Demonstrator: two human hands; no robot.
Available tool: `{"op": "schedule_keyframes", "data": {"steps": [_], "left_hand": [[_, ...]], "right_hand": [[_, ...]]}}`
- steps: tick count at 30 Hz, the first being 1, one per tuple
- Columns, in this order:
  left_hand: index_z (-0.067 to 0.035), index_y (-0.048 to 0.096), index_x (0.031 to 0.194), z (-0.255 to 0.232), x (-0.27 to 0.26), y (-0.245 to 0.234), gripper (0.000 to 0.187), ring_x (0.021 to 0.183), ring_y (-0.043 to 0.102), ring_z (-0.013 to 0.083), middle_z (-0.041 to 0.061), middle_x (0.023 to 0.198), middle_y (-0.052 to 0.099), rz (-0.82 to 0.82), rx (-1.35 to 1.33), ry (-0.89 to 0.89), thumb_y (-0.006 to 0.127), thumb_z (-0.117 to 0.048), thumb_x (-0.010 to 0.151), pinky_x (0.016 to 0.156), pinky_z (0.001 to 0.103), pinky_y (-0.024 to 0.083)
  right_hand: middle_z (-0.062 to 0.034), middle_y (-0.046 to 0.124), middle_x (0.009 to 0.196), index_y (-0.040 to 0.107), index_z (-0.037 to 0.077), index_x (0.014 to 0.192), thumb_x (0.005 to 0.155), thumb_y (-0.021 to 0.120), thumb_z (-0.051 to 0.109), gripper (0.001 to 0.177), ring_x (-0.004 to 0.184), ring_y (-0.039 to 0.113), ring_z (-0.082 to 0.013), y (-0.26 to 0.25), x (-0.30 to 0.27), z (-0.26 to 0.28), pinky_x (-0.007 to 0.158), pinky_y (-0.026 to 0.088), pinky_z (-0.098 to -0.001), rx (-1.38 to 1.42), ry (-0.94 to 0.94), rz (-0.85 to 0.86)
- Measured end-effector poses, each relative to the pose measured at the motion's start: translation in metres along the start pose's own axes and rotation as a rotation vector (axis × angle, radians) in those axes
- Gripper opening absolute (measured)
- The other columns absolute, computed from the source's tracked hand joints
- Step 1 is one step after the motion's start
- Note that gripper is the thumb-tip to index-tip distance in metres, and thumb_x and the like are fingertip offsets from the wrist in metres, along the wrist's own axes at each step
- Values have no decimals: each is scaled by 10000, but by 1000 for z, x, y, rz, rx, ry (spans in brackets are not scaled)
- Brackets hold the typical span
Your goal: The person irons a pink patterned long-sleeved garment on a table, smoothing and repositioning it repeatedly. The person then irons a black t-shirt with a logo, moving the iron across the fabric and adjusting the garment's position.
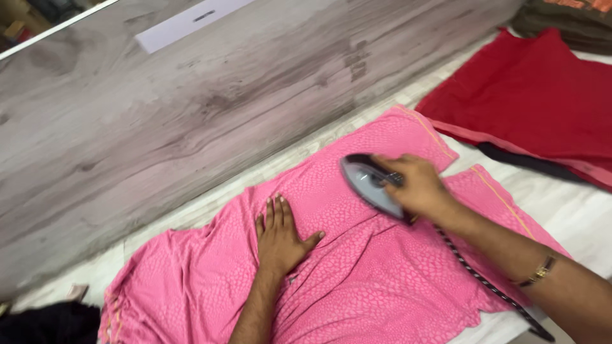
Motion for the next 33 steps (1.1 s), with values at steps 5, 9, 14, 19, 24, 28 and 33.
{"op": "schedule_keyframes", "data": {"steps": [5,9,14,19,24,28,33], "left_hand": [[59,155,1563,-3,3,-3,1268,1555,101,357,229,1665,145,-33,-5,20,612,-816,768,1229,539,68],[56,146,1567,-3,5,-3,1256,1555,82,364,232,1665,126,-7,-6,22,604,-812,782,1222,549,55],[46,135,1571,-2,3,-4,1248,1566,77,361,219,1681,98,42,-14,10,586,-819,792,1234,547,56],[43,109,1570,-6,5,-13,1242,1561,61,361,221,1679,68,86,-6,0,594,-801,799,1227,552,46],[43,107,1572,-8,4,-14,1247,1559,61,357,220,1678,68,107,10,-10,604,-794,794,1230,552,42],[37,113,1569,-6,5,-12,1243,1558,67,356,214,1679,73,96,10,-1,610,-791,787,1226,551,47],[28,107,1577,-6,4,-10,1246,1557,69,346,209,1683,72,105,10,-8,607,-796,787,1229,553,50]], "right_hand": [[-139,655,958,623,264,1407,758,746,162,668,852,696,-303,17,0,19,807,585,-422,4,24,91],[-143,669,935,607,237,1427,722,751,161,723,830,689,-330,-2,6,-8,814,575,-442,-11,25,-3],[-191,661,949,658,172,1406,794,760,224,623,864,671,-365,-23,16,-45,806,556,-477,-160,96,-183],[-173,650,864,672,184,1392,788,776,306,625,797,668,-346,-19,19,-36,745,547,-481,-178,101,-165],[-148,629,828,667,180,1395,786,768,289,627,723,654,-307,-18,19,-26,693,546,-446,-144,80,-160],[-140,615,826,662,164,1410,804,760,239,618,720,648,-294,-16,16,-28,696,547,-433,-144,56,-182],[-142,614,826,659,153,1413,814,762,216,611,726,645,-299,-15,15,-29,704,544,-438,-138,75,-169]]}}
Point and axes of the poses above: each hand's wrist, its own x-axis towards the middle knuckle, its own y-axis out of the palm, z = x × y, the point moved 5 cm from there along x, towards the middle knuckle
